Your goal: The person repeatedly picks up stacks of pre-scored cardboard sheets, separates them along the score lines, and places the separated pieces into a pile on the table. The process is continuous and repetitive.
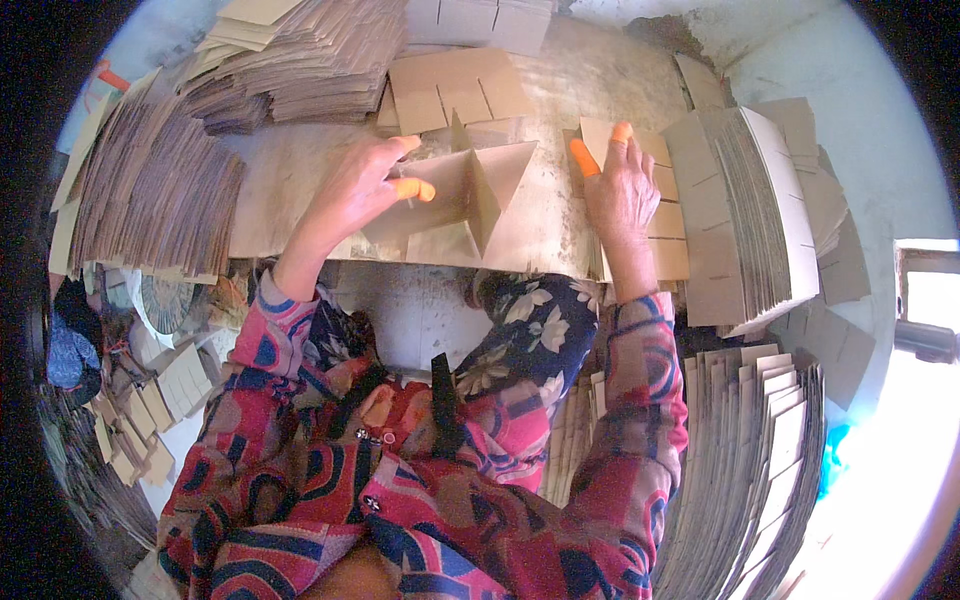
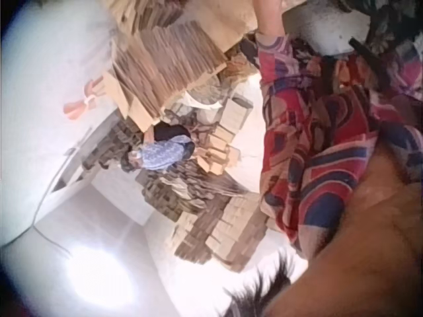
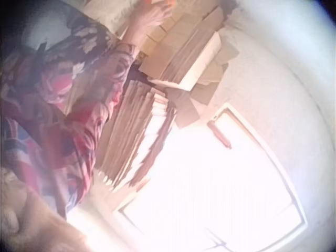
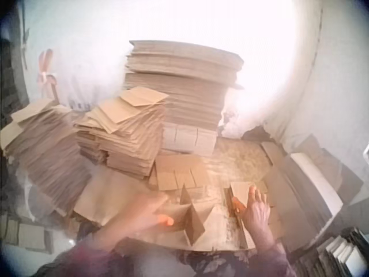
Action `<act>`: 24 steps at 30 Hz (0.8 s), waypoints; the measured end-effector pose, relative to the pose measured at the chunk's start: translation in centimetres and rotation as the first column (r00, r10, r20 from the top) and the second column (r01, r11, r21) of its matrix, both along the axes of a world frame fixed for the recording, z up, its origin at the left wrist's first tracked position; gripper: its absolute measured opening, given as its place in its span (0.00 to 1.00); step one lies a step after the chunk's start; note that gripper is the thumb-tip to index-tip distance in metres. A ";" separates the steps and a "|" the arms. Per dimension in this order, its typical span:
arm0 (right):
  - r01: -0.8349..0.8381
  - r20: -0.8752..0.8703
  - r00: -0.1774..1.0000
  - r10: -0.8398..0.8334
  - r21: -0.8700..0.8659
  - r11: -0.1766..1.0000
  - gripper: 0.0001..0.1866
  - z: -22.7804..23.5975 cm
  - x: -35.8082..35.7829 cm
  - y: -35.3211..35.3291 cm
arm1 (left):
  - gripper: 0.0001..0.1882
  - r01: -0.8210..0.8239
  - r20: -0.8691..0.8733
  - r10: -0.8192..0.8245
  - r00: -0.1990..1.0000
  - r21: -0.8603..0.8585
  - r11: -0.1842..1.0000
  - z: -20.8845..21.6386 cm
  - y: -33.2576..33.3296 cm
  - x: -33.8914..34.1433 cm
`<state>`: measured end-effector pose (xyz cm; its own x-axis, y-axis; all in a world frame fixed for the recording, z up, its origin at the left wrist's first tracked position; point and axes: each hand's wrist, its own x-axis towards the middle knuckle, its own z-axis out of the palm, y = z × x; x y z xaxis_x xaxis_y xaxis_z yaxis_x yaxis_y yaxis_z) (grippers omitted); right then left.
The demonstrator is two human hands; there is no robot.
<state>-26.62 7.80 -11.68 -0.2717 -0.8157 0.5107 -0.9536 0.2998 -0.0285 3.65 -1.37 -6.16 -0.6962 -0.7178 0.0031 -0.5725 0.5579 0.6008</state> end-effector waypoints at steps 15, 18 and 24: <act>-0.007 0.105 0.993 -0.056 0.524 0.852 0.19 -10.5 -7.9 -4.0 | 0.30 -0.186 -0.167 0.163 0.972 -0.132 0.974 -2.3 -0.2 4.7; 0.051 0.024 0.997 -0.067 0.410 0.911 0.11 -9.9 -10.5 -3.6 | 0.29 -0.191 -0.141 0.172 0.975 -0.137 0.972 -2.4 0.0 4.8; 0.065 -0.103 0.992 -0.072 -0.074 0.995 0.18 1.6 -6.9 -2.7 | 0.28 -0.195 -0.211 0.139 0.968 -0.276 0.941 -2.5 0.2 5.4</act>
